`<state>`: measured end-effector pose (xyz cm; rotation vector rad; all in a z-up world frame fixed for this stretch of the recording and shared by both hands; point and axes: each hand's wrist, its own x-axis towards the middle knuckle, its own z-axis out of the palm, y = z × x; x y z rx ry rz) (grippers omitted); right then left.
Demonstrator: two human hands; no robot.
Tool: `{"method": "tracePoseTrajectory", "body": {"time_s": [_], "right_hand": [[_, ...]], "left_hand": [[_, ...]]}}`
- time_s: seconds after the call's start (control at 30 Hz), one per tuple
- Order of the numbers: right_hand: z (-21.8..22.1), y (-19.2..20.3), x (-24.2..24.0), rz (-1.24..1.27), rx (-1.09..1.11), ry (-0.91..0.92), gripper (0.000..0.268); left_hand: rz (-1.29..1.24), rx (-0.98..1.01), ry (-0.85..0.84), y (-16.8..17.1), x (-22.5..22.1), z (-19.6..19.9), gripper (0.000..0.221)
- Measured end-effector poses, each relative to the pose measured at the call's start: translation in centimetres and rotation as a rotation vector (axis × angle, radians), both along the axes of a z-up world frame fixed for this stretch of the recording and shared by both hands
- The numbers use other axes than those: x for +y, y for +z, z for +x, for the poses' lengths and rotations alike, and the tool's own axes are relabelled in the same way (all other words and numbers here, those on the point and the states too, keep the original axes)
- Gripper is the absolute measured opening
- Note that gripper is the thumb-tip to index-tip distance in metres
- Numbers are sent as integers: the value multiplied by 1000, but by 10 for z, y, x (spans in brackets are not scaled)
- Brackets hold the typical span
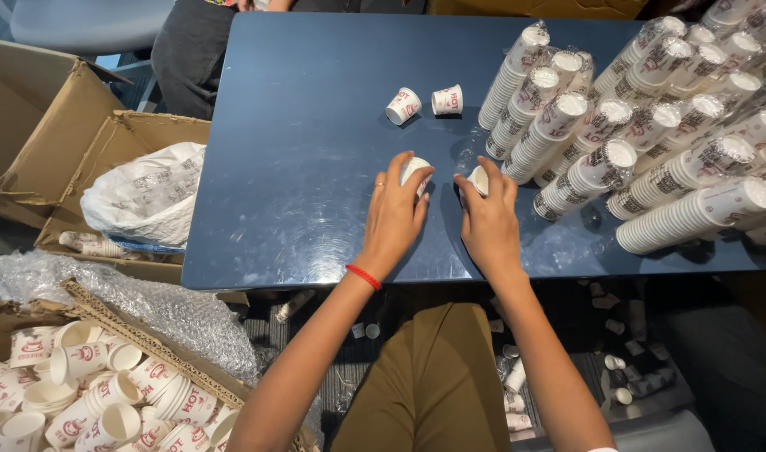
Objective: Sorting and packing small paper cups from a large cardboard box into stacks and plastic wrapping.
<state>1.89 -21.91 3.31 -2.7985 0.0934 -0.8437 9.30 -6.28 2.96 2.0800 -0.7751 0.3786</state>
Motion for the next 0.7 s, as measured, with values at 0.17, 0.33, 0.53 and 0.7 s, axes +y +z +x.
{"method": "tracePoseTrajectory", "body": {"time_s": [0.17, 0.33, 0.53, 0.7], "right_hand": [[-14, 10, 6, 342, -17, -23, 39], [-19, -24, -7, 853, 35, -22, 33], [-33, 13, 26, 1291, -308, 509, 59], [-31, -2, 47, 457, -70, 365, 42]], "left_hand": [[-78, -32, -77, 11, 26, -34, 39], [-9, 20, -128, 13, 31, -39, 29], [110, 318, -94, 5, 20, -38, 61], [50, 175, -97, -23, 23, -40, 86]]}}
